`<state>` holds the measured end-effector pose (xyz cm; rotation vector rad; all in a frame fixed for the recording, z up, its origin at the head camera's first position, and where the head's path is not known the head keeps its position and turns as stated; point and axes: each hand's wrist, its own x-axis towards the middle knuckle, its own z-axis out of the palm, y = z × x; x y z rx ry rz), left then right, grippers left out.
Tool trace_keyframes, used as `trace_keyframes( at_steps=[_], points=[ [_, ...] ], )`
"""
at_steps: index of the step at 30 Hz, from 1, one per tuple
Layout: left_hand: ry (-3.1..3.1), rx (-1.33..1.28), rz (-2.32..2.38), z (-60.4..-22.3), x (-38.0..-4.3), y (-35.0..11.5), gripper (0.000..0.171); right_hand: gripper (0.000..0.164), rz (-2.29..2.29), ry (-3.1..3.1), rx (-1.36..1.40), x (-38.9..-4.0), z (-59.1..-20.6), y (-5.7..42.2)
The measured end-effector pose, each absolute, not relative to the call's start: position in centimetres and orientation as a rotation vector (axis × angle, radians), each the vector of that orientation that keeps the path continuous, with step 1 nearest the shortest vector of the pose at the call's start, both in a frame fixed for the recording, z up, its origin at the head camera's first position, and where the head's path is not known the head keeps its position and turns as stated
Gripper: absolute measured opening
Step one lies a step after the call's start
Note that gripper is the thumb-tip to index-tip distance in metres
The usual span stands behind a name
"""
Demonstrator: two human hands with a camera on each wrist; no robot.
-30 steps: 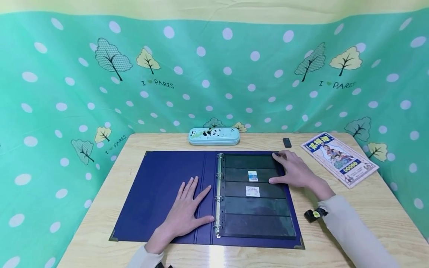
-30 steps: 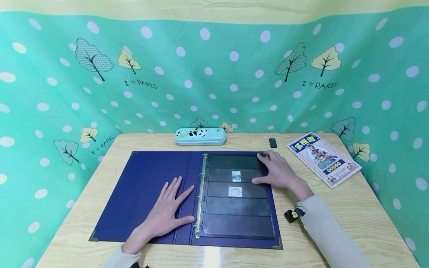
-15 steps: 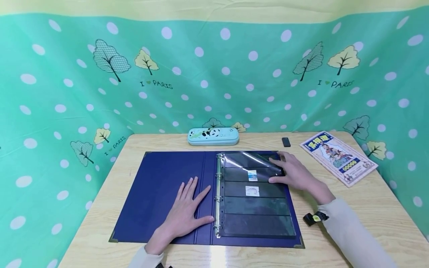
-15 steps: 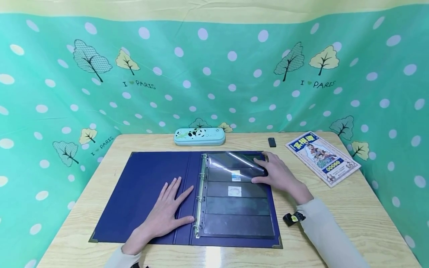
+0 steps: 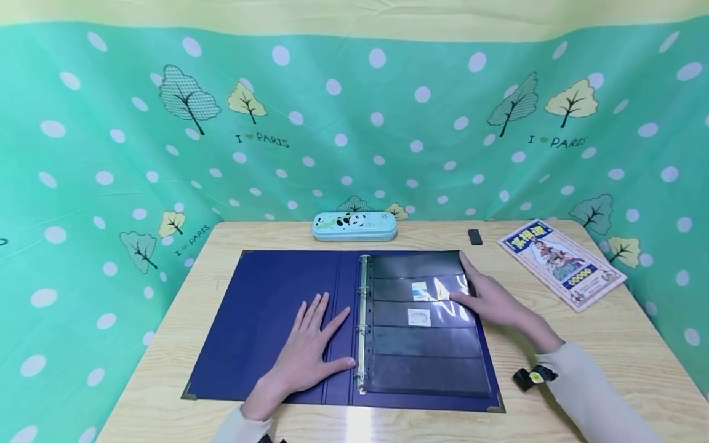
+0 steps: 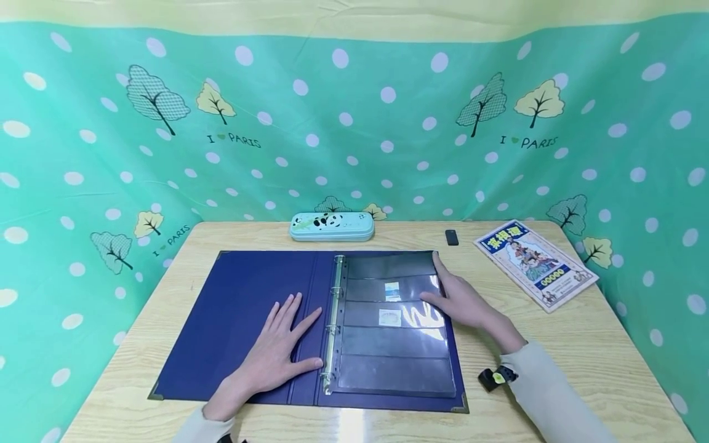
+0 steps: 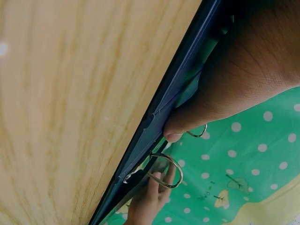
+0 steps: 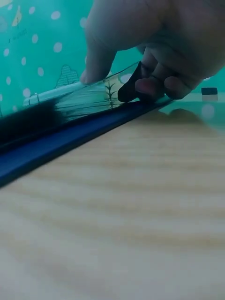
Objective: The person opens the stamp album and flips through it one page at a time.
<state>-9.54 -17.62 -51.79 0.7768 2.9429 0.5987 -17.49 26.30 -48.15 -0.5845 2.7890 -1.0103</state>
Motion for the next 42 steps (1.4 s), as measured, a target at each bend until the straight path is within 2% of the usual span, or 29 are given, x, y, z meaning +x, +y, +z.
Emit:
trace_keyframes(
  at_steps=[5,14,23,30,33,37,42],
  points=[
    [2.945,0.786,0.628,-52.0,-9.6,-17.6,0.100,0.099,-1.129,2.715,-0.584,-16.1,-47.8,26.5],
    [2.947,0.789,0.632,-51.9,-9.5,-17.6,0.100,0.086,-1.394,2.579,-0.521,-13.2,-47.3,26.9],
    [2.909,0.761,0.674,-51.1,-9.4,-17.5,0.104,0.082,-1.471,2.639,-0.615,-10.4,-46.9,27.2],
    [2.903,0.689,0.748,-49.6,-9.1,-17.5,0.099,0.055,-1.493,2.795,-0.559,-9.1,-46.5,26.4],
    [2.928,0.687,0.777,-49.1,-9.1,-17.4,0.096,0.049,-1.522,2.820,-0.514,-8.6,-46.2,25.9],
    [2.976,0.703,0.812,-48.4,-9.1,-16.9,0.091,0.050,-1.583,2.802,-0.484,-8.0,-45.8,25.3],
    [3.034,0.709,0.853,-47.2,-8.8,-15.8,0.079,0.058,-1.628,2.762,-0.543,-7.4,-45.1,24.2]
  ],
)
